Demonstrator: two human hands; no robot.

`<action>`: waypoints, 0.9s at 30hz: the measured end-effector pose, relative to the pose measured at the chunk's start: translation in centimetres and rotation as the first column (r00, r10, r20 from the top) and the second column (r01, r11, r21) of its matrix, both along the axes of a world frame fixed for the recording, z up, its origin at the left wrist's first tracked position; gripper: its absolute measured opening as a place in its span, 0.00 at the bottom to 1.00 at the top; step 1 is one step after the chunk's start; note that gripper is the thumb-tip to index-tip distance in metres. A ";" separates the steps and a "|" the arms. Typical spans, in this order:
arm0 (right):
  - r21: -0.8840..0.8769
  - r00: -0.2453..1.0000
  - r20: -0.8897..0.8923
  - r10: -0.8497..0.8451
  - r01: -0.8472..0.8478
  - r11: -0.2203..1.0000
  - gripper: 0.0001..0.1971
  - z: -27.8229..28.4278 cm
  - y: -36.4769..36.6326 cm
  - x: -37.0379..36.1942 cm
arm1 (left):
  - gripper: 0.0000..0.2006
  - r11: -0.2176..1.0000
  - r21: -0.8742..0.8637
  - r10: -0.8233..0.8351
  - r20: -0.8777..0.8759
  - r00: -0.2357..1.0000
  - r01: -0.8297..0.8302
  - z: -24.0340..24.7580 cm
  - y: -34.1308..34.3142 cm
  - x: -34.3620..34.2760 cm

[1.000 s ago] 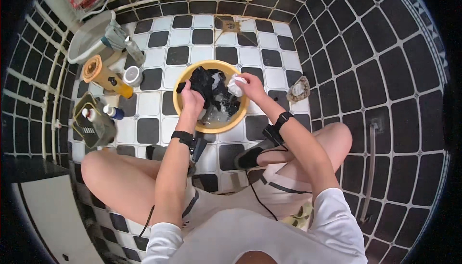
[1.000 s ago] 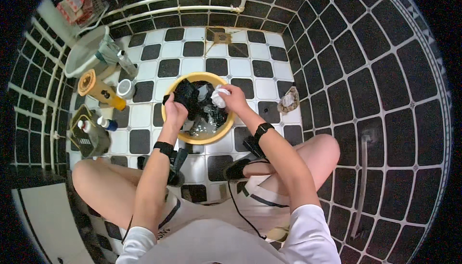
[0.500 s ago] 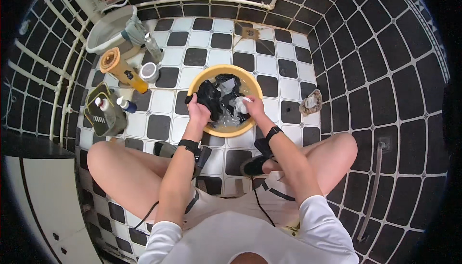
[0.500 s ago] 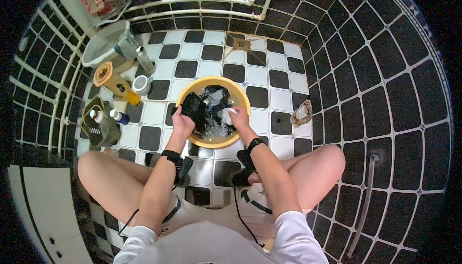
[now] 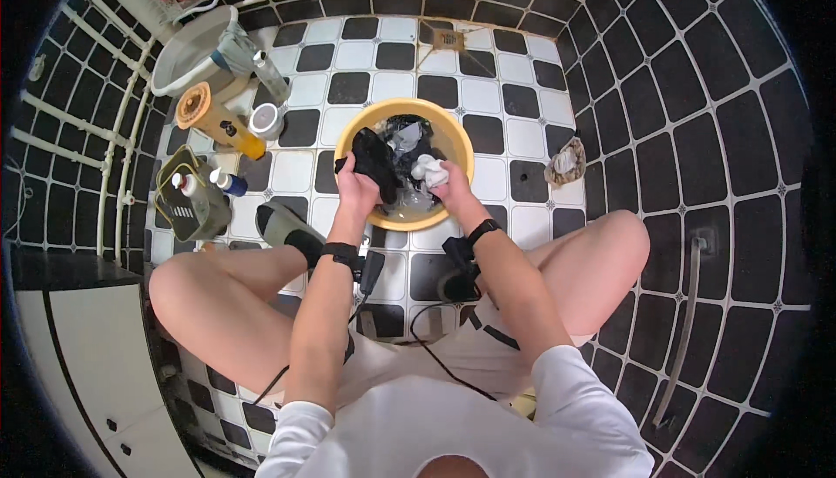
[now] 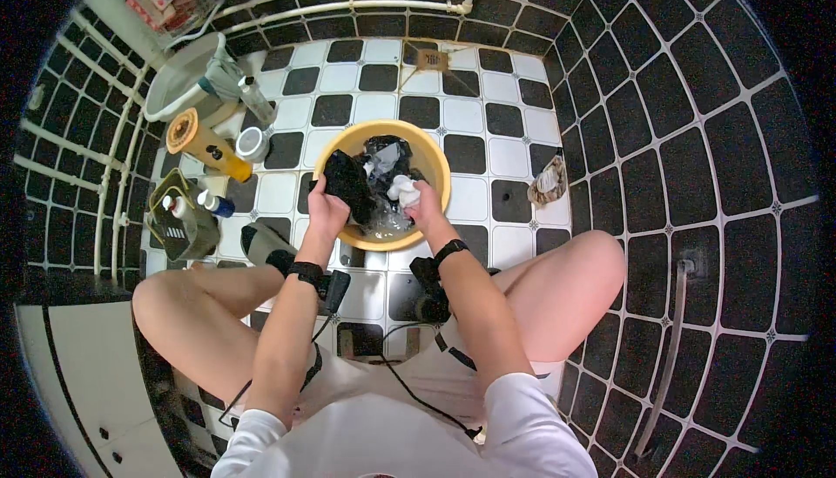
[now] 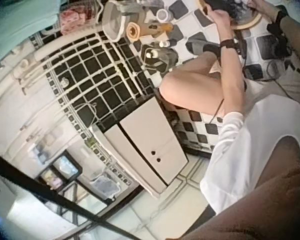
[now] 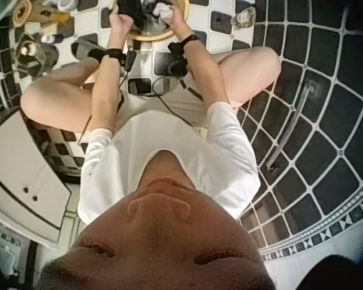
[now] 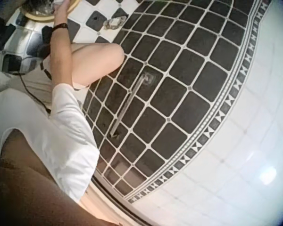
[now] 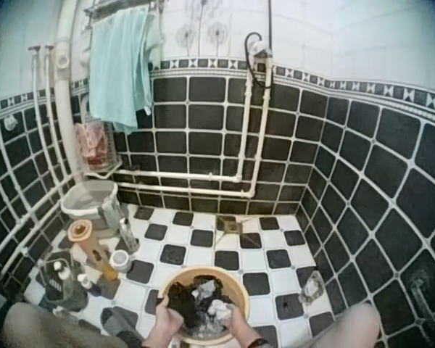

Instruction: Hand wash a small piece of dark clothing in a basin with water and detergent.

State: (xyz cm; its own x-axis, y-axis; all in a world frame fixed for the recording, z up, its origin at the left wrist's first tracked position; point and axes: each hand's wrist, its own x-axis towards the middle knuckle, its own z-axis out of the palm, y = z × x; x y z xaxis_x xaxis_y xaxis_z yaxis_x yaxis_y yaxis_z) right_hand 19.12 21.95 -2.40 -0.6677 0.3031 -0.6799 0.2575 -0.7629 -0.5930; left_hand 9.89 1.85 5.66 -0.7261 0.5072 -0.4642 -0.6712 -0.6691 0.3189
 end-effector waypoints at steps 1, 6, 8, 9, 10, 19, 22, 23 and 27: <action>-0.067 0.996 -0.089 0.006 -0.012 0.998 0.15 -0.6 0.4 0.1 | 0.20 1.000 0.006 -0.007 0.016 1.000 0.007 -0.3 0.3 0.1; -0.145 0.987 -0.132 -0.091 0.072 0.987 0.14 -0.6 -0.6 -0.5 | 0.17 0.992 -0.092 0.105 0.178 0.978 -0.090 -1.6 -1.1 -0.4; -0.102 0.994 -0.090 -0.065 0.056 0.993 0.14 -1.2 -0.2 -0.2 | 0.17 0.994 -0.057 0.104 0.167 0.980 -0.096 -2.8 -1.0 -0.4; -0.067 0.997 -0.063 -0.045 0.041 0.997 0.14 -1.5 -0.1 -0.1 | 0.17 0.995 -0.027 0.101 0.141 0.985 -0.099 -3.3 -1.0 -0.4; -0.063 0.998 -0.050 -0.040 0.037 0.997 0.14 -1.7 0.1 -0.1 | 0.17 0.994 -0.024 0.106 0.154 0.982 -0.103 -3.8 -1.0 -0.5; 0.316 0.997 0.075 0.019 -0.042 0.948 0.17 -0.5 -1.2 -3.4 | 0.17 0.980 -0.106 0.187 0.199 0.962 -0.169 -4.4 -2.5 -1.2; 0.604 0.963 0.221 0.156 -0.261 0.753 0.12 -2.4 0.4 -3.8 | 0.17 0.983 -0.093 0.174 0.168 0.970 -0.160 -5.2 -1.7 -1.6; 0.604 0.962 0.221 0.157 -0.262 0.753 0.12 -2.8 0.4 -3.6 | 0.17 0.985 -0.080 0.164 0.153 0.975 -0.153 -5.3 -1.7 -1.5; 0.795 0.861 0.443 0.251 -0.506 0.334 0.18 -2.5 0.3 -2.6 | 0.17 0.982 -0.086 0.181 0.155 0.971 -0.169 -5.1 -1.7 -1.3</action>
